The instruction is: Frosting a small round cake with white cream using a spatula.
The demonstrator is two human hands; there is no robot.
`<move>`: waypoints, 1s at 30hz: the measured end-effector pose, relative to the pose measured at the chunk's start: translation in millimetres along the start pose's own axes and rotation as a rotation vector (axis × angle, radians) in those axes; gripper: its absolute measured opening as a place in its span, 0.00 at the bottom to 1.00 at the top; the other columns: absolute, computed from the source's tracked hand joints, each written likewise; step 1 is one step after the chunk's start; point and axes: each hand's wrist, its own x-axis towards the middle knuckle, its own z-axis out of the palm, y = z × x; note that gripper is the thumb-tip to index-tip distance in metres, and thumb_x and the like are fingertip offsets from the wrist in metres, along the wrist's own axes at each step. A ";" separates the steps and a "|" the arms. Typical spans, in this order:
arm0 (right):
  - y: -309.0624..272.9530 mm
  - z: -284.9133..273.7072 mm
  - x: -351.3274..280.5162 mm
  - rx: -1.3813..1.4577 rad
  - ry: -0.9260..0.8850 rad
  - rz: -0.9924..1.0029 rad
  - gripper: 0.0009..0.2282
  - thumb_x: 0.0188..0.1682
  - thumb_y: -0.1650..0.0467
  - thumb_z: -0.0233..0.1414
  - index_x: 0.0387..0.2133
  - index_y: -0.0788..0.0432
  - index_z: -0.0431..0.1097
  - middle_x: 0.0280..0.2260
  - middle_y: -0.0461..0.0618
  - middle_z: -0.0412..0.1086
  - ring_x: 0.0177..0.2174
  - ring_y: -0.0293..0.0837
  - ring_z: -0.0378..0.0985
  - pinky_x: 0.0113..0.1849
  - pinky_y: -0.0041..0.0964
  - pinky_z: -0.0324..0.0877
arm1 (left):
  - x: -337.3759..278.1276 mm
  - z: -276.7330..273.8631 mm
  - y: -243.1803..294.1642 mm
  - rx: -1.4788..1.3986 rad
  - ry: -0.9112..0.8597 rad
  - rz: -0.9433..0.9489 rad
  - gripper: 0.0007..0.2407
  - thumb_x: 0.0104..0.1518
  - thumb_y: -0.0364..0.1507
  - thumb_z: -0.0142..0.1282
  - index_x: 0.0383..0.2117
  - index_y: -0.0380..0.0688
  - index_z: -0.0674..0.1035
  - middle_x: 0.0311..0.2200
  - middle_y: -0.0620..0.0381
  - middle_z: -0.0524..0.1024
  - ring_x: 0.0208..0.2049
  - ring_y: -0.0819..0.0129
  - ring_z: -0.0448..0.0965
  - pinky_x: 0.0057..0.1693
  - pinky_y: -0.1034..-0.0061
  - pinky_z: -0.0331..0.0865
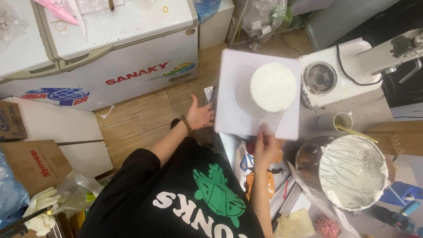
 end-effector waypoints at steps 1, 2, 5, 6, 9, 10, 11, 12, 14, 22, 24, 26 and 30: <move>5.1 1.3 0.1 0.066 -0.014 -0.022 0.15 0.54 0.77 0.54 0.55 0.65 0.70 0.45 0.55 0.78 0.43 0.38 0.80 0.44 0.31 0.73 | -1.1 1.3 4.9 0.014 0.019 0.077 0.56 0.39 0.75 0.19 0.74 0.49 0.43 0.71 0.33 0.49 0.67 0.40 0.60 0.66 0.38 0.56; 10.1 2.6 0.2 0.131 -0.028 -0.044 0.15 0.55 0.77 0.53 0.56 0.66 0.69 0.48 0.55 0.77 0.46 0.39 0.79 0.47 0.31 0.72 | -2.1 2.7 9.8 0.028 0.037 0.153 0.55 0.39 0.74 0.20 0.74 0.50 0.43 0.72 0.34 0.50 0.68 0.42 0.61 0.67 0.38 0.54; 19.0 3.2 -3.4 0.177 -0.035 -0.013 0.15 0.56 0.77 0.53 0.57 0.67 0.69 0.46 0.55 0.76 0.45 0.39 0.77 0.47 0.30 0.71 | 30.3 -72.1 -23.3 -0.187 -0.344 0.088 0.54 0.50 0.75 0.19 0.76 0.44 0.45 0.72 0.35 0.53 0.67 0.42 0.63 0.71 0.34 0.50; 18.3 2.9 -4.6 0.179 -0.033 -0.012 0.15 0.56 0.77 0.53 0.57 0.67 0.69 0.46 0.55 0.76 0.45 0.39 0.77 0.47 0.30 0.71 | 24.0 -48.7 -27.1 -0.185 -0.343 0.086 0.54 0.50 0.75 0.19 0.76 0.44 0.45 0.72 0.35 0.53 0.67 0.42 0.63 0.71 0.34 0.50; 15.8 1.1 -7.1 0.133 -0.015 -0.028 0.15 0.56 0.77 0.53 0.56 0.67 0.69 0.45 0.55 0.76 0.44 0.38 0.78 0.46 0.30 0.72 | 9.8 9.9 -29.2 -0.139 -0.335 -0.132 0.47 0.50 0.72 0.20 0.70 0.50 0.49 0.66 0.39 0.49 0.61 0.38 0.55 0.63 0.32 0.45; 14.9 0.3 -8.5 0.112 -0.012 0.010 0.15 0.56 0.76 0.53 0.56 0.67 0.70 0.42 0.56 0.75 0.41 0.39 0.76 0.43 0.30 0.70 | 7.1 21.0 -24.3 -0.042 -0.170 -0.123 0.49 0.46 0.72 0.19 0.71 0.52 0.49 0.69 0.41 0.48 0.65 0.39 0.54 0.65 0.31 0.44; 14.5 -3.5 -10.8 0.084 -0.014 0.050 0.15 0.56 0.76 0.54 0.56 0.66 0.70 0.39 0.57 0.73 0.38 0.39 0.75 0.41 0.31 0.69 | 4.6 32.4 -23.7 0.048 -0.007 -0.111 0.51 0.42 0.73 0.17 0.72 0.54 0.49 0.72 0.44 0.47 0.69 0.39 0.52 0.67 0.30 0.43; 12.3 -8.3 -13.7 0.081 -0.014 0.052 0.15 0.56 0.76 0.54 0.56 0.66 0.70 0.39 0.57 0.73 0.38 0.39 0.75 0.41 0.31 0.69 | 4.2 27.3 -15.7 0.044 -0.008 -0.113 0.51 0.42 0.73 0.17 0.72 0.54 0.49 0.72 0.44 0.47 0.69 0.39 0.52 0.67 0.30 0.43; 7.6 -16.4 -16.1 -0.074 0.018 0.134 0.14 0.54 0.75 0.56 0.54 0.64 0.74 0.32 0.57 0.75 0.32 0.40 0.76 0.36 0.31 0.70 | 7.2 18.7 5.0 0.049 0.130 0.112 0.53 0.39 0.72 0.15 0.73 0.55 0.51 0.73 0.47 0.48 0.72 0.44 0.50 0.69 0.32 0.42; 12.1 -56.8 -32.3 0.154 0.176 -0.010 0.08 0.57 0.76 0.53 0.48 0.66 0.72 0.44 0.53 0.76 0.43 0.39 0.79 0.46 0.31 0.74 | 6.4 -10.9 12.2 -0.087 -0.243 0.277 0.53 0.46 0.74 0.15 0.76 0.51 0.49 0.74 0.38 0.47 0.74 0.39 0.45 0.70 0.36 0.37; 5.0 -54.4 -29.8 0.165 0.218 -0.029 0.07 0.58 0.76 0.53 0.47 0.66 0.71 0.44 0.52 0.76 0.42 0.39 0.78 0.46 0.31 0.74 | 4.5 3.2 6.6 -0.141 -0.205 0.247 0.52 0.47 0.74 0.16 0.75 0.51 0.49 0.74 0.38 0.48 0.74 0.39 0.48 0.71 0.35 0.43; 1.5 -50.1 -23.7 0.157 0.217 -0.067 0.07 0.58 0.76 0.53 0.47 0.67 0.70 0.45 0.53 0.75 0.44 0.39 0.77 0.47 0.31 0.73 | 8.1 15.9 1.8 0.029 0.172 0.237 0.50 0.46 0.72 0.17 0.72 0.50 0.48 0.72 0.39 0.50 0.71 0.44 0.53 0.68 0.37 0.48; 9.4 -35.3 -8.9 0.132 0.187 -0.041 0.06 0.57 0.76 0.54 0.45 0.68 0.71 0.43 0.53 0.75 0.43 0.39 0.77 0.46 0.32 0.73 | 10.7 26.8 -15.5 0.192 0.103 0.257 0.45 0.54 0.66 0.29 0.72 0.46 0.50 0.70 0.34 0.54 0.65 0.44 0.63 0.65 0.41 0.59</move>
